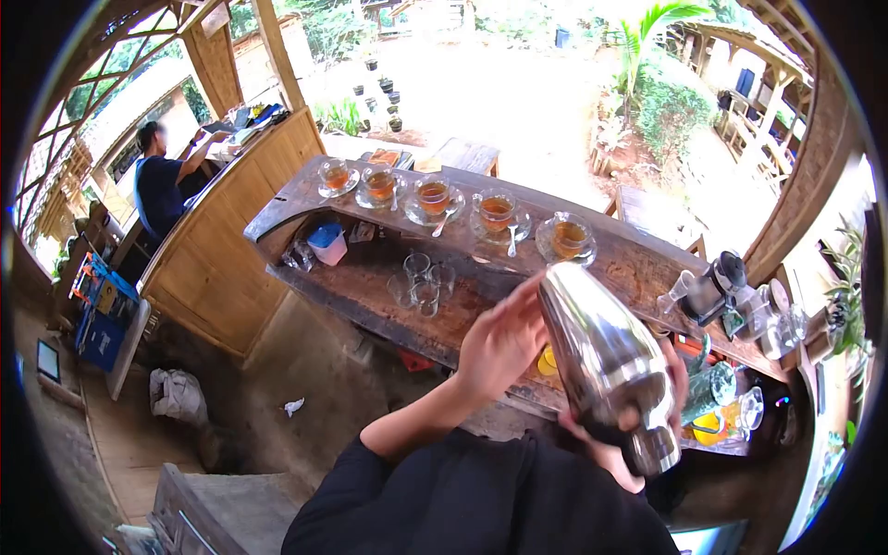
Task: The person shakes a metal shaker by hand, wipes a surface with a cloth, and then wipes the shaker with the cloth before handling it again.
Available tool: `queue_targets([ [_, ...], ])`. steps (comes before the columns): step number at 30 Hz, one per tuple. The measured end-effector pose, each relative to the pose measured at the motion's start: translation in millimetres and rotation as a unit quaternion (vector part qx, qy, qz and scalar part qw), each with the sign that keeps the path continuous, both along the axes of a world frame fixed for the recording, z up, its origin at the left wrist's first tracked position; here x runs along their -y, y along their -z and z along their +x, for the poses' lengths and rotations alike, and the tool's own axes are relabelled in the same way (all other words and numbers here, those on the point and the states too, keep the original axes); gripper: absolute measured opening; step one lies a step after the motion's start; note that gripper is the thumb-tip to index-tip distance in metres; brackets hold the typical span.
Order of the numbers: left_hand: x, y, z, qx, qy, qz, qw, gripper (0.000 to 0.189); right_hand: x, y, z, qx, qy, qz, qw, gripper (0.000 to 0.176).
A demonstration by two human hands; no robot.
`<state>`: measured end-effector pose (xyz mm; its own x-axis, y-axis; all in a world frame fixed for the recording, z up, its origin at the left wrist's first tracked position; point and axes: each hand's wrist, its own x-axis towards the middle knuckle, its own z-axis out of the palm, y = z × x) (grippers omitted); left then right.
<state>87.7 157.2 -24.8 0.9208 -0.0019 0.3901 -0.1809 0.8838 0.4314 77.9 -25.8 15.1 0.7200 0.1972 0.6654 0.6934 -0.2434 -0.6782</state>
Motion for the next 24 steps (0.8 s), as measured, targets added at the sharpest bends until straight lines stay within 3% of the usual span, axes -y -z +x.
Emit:
queue_targets([
  [1,-2,8,9,-0.082,-0.027,-0.042,0.995,0.063,-7,8,11,-0.015,0.116,-0.064,0.991,0.127],
  [2,-4,10,14,-0.077,-0.035,-0.059,0.995,0.06,-25,14,33,0.141,0.052,-0.036,0.988,0.108],
  [3,-7,10,17,-0.07,-0.044,-0.074,0.994,0.058,-19,5,32,0.201,0.004,-0.014,0.979,0.106],
  [4,-7,2,13,-0.063,-0.049,-0.074,0.994,0.058,-8,-8,8,0.086,-0.029,0.019,0.996,0.106],
  [5,-3,-10,3,0.015,-0.033,-0.012,0.999,0.06,2,-11,-10,-0.03,-0.061,0.051,0.996,0.107],
  [6,0,-15,-4,0.087,-0.015,0.049,0.995,0.063,-7,6,17,0.292,0.061,0.179,0.938,0.104],
  [7,-3,-10,2,0.082,-0.019,0.044,0.995,0.063,-25,9,43,0.569,0.173,0.282,0.752,0.102],
  [9,-11,0,15,0.139,0.006,0.043,0.989,0.065,-28,-16,36,0.553,0.09,0.073,0.825,0.095],
  [10,-12,1,15,0.046,-0.048,0.049,0.997,0.068,-24,-13,24,0.408,0.045,0.01,0.912,0.094],
  [11,-14,1,10,0.044,-0.053,0.047,0.997,0.068,-16,-5,18,0.299,0.033,-0.007,0.954,0.094],
  [15,-32,-18,-11,0.173,-0.004,0.082,0.982,0.067,7,-3,-7,0.093,-0.041,0.033,0.994,0.097],
  [17,-31,-12,-13,0.093,-0.06,0.093,0.989,0.073,-6,-16,-12,-0.073,-0.059,0.052,0.994,0.101],
  [18,-33,-13,-12,0.091,-0.066,0.092,0.989,0.073,-19,-21,-16,-0.183,-0.016,0.08,0.98,0.104],
  [19,-36,-16,-10,0.006,-0.127,0.056,0.99,0.073,-34,-13,9,0.044,-0.033,-0.013,0.998,0.101],
  [20,-38,-17,-10,-0.078,-0.185,0.018,0.979,0.074,-43,-11,22,0.137,-0.036,-0.029,0.989,0.099],
  [21,-39,-18,-15,-0.073,-0.19,0.017,0.979,0.074,-45,-9,23,0.151,-0.046,-0.022,0.987,0.096],
  [23,-41,-19,-30,0.103,-0.09,0.03,0.99,0.063,-39,-16,11,0.043,-0.098,0.031,0.994,0.092],
  [24,-39,-28,-37,0.125,-0.102,0.055,0.985,0.061,-38,-17,6,0.007,-0.11,0.035,0.993,0.089],
])
